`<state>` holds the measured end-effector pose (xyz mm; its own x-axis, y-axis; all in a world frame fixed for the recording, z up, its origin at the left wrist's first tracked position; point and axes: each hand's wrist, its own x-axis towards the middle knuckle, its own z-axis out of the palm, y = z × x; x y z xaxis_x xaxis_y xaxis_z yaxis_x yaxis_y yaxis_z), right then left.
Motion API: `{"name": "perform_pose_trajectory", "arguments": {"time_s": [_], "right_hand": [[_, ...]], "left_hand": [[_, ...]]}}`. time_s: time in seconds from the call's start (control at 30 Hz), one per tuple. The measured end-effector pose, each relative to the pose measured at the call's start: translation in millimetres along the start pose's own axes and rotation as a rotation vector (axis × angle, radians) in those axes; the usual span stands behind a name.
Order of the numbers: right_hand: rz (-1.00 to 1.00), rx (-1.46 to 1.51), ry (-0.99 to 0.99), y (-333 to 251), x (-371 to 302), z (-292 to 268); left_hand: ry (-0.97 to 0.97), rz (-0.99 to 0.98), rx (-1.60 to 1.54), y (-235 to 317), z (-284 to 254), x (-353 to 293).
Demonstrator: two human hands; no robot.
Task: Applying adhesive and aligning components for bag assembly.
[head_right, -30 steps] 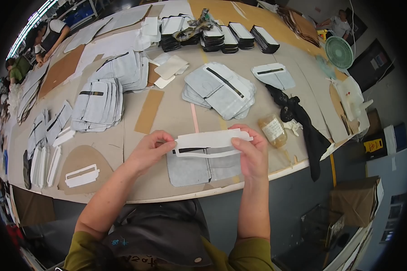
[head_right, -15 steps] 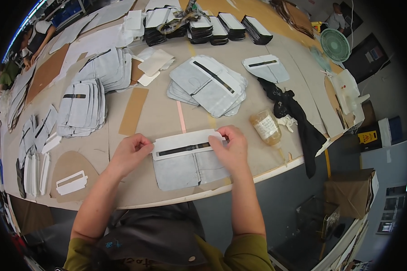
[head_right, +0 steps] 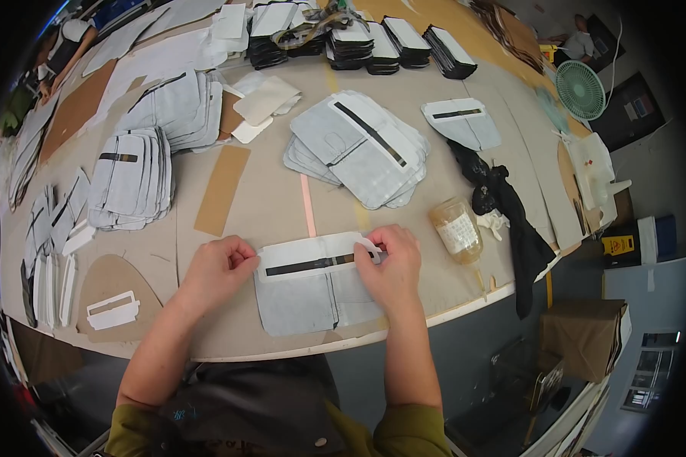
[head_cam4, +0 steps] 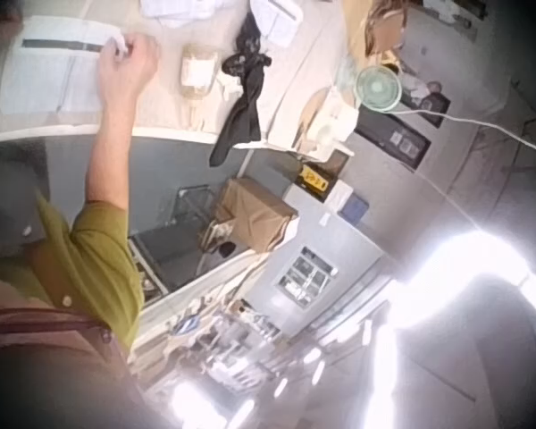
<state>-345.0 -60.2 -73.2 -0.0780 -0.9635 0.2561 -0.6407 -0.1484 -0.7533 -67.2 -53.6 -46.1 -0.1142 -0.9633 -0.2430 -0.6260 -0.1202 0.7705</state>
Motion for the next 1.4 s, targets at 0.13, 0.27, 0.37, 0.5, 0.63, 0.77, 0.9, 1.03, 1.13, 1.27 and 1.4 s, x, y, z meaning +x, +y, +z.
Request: {"name": "perform_pose_trajectory", "arguments": {"time_s": [0.13,0.27,0.37,0.5,0.63,0.77,0.9,1.03,1.13,1.27,1.4], "right_hand": [[-0.018,-0.031,0.001,-3,0,-2],[-0.032,-0.07,-0.001,-5,-1,0],[0.011,-0.011,0.003,-7,-2,4],[0.011,-0.025,-0.003,-3,0,-1],[0.064,0.002,-0.005,-4,1,-1],[0.054,-0.006,-0.011,-1,-1,0],[0.047,-0.007,-0.004,-2,-1,0],[0.065,0.008,-0.001,-1,-2,1],[0.052,-0.013,0.002,-2,-1,1],[0.066,-0.015,0.019,0,-2,0],[0.026,0.021,0.053,5,-2,4]], "left_hand": [[-0.002,0.01,0.018,2,-1,0],[-0.005,-0.01,0.034,4,-2,-1],[0.007,-0.015,0.034,0,-3,-3],[0.017,0.019,-0.001,5,-3,-2],[0.017,0.012,-0.005,4,0,0],[0.027,0.005,-0.009,5,1,-2],[0.043,0.027,0.005,3,3,-3],[0.073,0.05,0.038,2,5,-4],[0.093,0.072,0.052,1,6,-4],[0.107,0.105,0.042,4,8,-3],[0.084,0.113,0.076,8,9,-7]]}}
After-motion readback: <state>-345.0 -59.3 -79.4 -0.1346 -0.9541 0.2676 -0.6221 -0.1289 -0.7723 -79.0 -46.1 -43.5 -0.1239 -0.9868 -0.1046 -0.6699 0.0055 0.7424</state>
